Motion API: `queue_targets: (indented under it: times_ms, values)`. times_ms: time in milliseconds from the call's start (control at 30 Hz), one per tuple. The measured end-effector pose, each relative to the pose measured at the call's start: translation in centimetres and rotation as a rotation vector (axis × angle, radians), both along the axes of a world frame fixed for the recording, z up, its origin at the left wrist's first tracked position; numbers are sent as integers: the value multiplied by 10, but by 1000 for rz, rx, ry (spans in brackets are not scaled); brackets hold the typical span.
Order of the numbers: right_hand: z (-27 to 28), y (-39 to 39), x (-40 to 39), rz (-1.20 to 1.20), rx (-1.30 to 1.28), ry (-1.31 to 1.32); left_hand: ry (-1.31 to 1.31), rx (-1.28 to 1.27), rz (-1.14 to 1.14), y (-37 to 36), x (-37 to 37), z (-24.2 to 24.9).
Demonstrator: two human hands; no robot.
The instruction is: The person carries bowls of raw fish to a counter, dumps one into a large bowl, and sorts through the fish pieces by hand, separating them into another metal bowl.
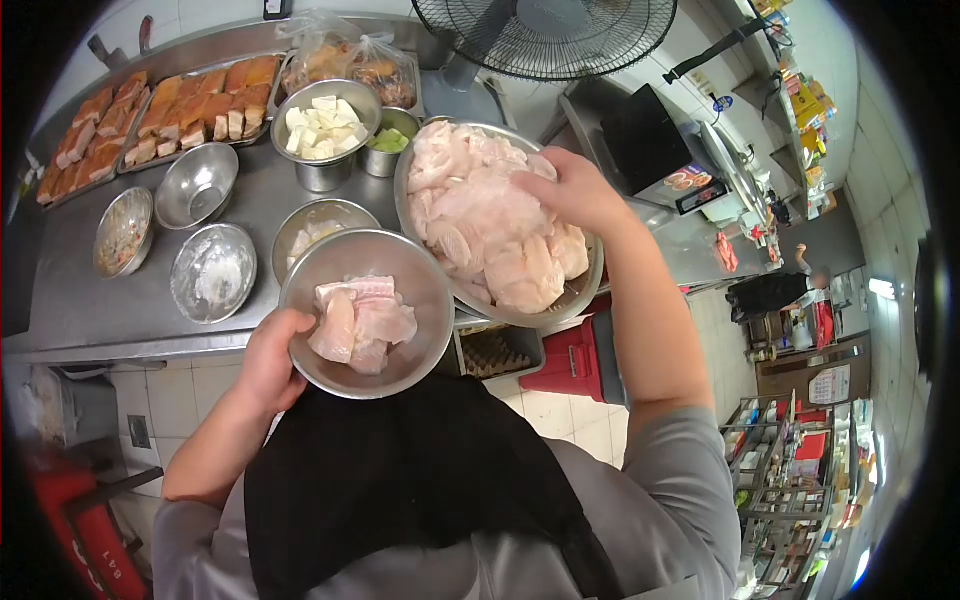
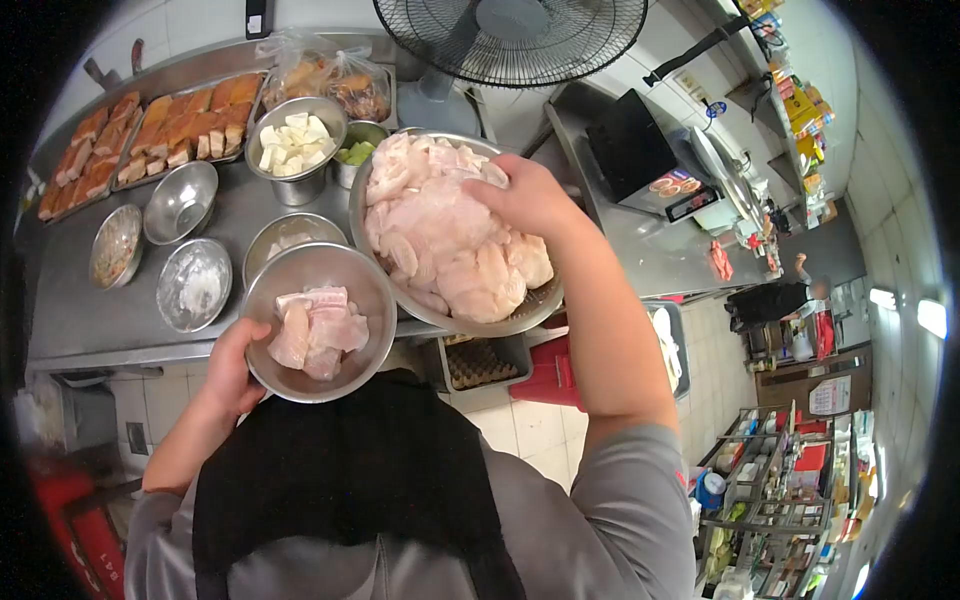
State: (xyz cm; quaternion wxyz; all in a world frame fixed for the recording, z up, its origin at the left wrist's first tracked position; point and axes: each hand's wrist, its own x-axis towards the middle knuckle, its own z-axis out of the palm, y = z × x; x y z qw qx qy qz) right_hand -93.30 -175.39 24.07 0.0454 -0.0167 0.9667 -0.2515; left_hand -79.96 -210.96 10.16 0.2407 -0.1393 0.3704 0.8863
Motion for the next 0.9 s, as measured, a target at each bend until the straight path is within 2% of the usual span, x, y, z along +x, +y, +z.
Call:
queue_targets:
  times_ms: [33,133,233,267,300,367,400,500,533,633,700,767,900]
  values:
    - [5,5,2,-9,-65,-48,-8,2,4,0,0,-1]
    - [12,11,24,152,164,420,-8,-1,13,1,0,0]
    - [14,4,42,285,23,398,23,31,22,2,-2,-9]
    - [23,-14,58,318,8,249,26,29,12,2,-2,-9]
    - [15,-16,65,428,67,172,28,27,2,1,-2,-7]
    - [-2,-27,80,600,275,299,21,19,1,0,-2,-6]
    - [-10,-33,87,555,379,269,15,15,9,0,-1,-5]
    - [-29,-20,78,566,392,344,15,1,29,-2,3,0]
    - [-25,-14,76,411,340,179,17,3,30,-3,4,1]
    - [-20,13,66,122,-183,-115,9,3,50,-6,8,-6]
    - [-4,8,73,93,-343,-206,4,1,57,-9,12,-11]
    - [0,16,75,30,-454,-274,9,3,55,-11,14,-10]
    - [2,26,76,24,-538,-108,-9,19,60,-12,17,-15]
